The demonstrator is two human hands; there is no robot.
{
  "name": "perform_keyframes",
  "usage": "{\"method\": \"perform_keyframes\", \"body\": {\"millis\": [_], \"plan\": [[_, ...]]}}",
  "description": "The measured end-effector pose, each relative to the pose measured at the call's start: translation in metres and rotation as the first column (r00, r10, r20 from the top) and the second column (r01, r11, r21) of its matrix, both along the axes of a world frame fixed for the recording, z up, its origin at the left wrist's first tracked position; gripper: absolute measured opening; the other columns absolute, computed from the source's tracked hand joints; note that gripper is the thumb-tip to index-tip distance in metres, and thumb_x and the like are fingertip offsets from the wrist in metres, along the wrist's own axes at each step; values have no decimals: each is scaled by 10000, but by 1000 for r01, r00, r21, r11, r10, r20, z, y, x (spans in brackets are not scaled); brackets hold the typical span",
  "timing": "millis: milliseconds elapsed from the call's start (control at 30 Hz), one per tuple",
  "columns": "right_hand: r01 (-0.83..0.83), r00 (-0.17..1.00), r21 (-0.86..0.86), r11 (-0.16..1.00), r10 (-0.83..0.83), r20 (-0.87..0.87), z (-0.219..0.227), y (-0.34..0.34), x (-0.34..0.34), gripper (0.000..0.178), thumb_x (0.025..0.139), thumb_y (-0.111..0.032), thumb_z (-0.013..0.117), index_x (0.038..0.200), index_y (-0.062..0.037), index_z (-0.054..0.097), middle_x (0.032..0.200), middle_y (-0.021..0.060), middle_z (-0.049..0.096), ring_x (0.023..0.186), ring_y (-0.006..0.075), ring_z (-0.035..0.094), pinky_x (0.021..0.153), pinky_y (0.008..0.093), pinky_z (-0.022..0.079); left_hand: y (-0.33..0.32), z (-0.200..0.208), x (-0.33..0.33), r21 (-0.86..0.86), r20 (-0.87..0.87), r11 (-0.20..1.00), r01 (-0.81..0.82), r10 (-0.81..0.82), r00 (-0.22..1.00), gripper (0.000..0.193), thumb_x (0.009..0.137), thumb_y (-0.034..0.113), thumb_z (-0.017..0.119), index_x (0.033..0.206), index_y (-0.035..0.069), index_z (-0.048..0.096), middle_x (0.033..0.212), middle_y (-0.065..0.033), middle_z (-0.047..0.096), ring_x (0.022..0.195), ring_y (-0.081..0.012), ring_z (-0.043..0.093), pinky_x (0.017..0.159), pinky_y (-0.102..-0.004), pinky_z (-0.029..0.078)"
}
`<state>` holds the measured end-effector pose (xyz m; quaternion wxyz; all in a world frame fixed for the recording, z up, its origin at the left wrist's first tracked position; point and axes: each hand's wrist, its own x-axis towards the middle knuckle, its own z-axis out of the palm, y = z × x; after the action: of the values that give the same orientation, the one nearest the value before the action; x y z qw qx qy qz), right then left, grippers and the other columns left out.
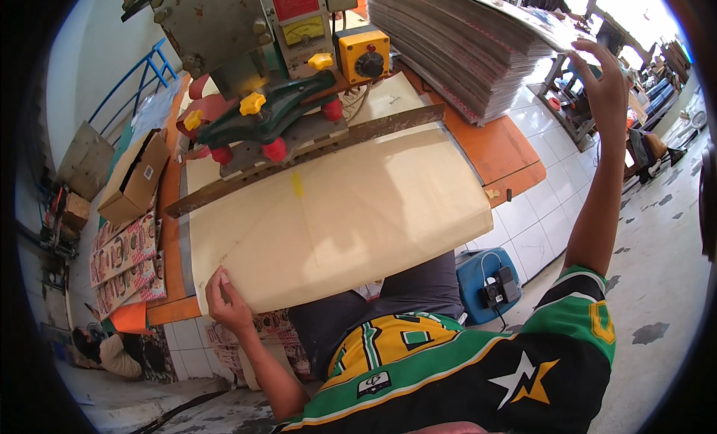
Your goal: The person places a printed plastic film under a heat sealing machine, aligns it, and presses the sealer down with their hand. They then pull the sealed bag from the stack and set it aside.
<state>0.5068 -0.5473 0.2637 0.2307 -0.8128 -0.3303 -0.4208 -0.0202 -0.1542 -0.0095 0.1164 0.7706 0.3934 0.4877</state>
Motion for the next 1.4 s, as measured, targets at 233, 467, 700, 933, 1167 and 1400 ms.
{"method": "perform_keyframes", "body": {"millis": [233,467,700,933,1167,1400], "plan": [[-72,989,66,995,80,-123,-13,-15,-9,486,955,-412,707,1337,-115,660,1279,101,680,1093,180,643,982,369,497,2,-2,2,-1,-4,1000,5,-5,1000,219,1032,90,568,1126,-33,723,1055,-147,747,985,-295,704,880,-396,547],[-129,955,626,769,266,-131,-25,-30,8,599,1036,-499,594,1390,-19,546,1387,196,600,1331,277,560,1139,452,418,2,-1,4,-17,7,1000,11,-10,1000,218,1029,86,568,1126,-34,722,1050,-145,746,980,-293,702,881,-394,543],[97,484,995,28,872,-71,-30,-42,32,429,991,-383,703,1128,-6,552,1052,152,662,959,275,673,784,331,584,1,0,5,-8,8,1000,12,-12,1000,217,1026,79,566,1128,-32,722,1042,-146,743,970,-291,701,874,-392,546],[-78,55,935,346,938,-343,-29,-14,41,283,1004,-309,675,1068,-55,571,936,128,695,822,235,665,606,276,511,0,0,5,-4,2,1000,0,0,1000,220,1029,86,565,1126,-30,724,1047,-146,744,969,-291,703,870,-393,548],[-20,389,916,402,847,-363,-39,-11,42,323,988,-282,681,1162,-33,572,922,143,709,752,195,665,566,267,473,-1,1,3,-11,12,1000,6,-6,1000,223,1031,90,564,1131,-29,725,1045,-145,743,972,-289,703,871,-397,549],[-94,326,963,254,922,-211,-35,-32,17,249,1034,-202,613,1180,0,617,1035,121,709,859,190,673,721,263,570,3,-5,4,-9,12,1000,19,-19,1000,224,1034,89,563,1139,-30,721,1045,-146,740,977,-294,700,879,-402,546]]}}
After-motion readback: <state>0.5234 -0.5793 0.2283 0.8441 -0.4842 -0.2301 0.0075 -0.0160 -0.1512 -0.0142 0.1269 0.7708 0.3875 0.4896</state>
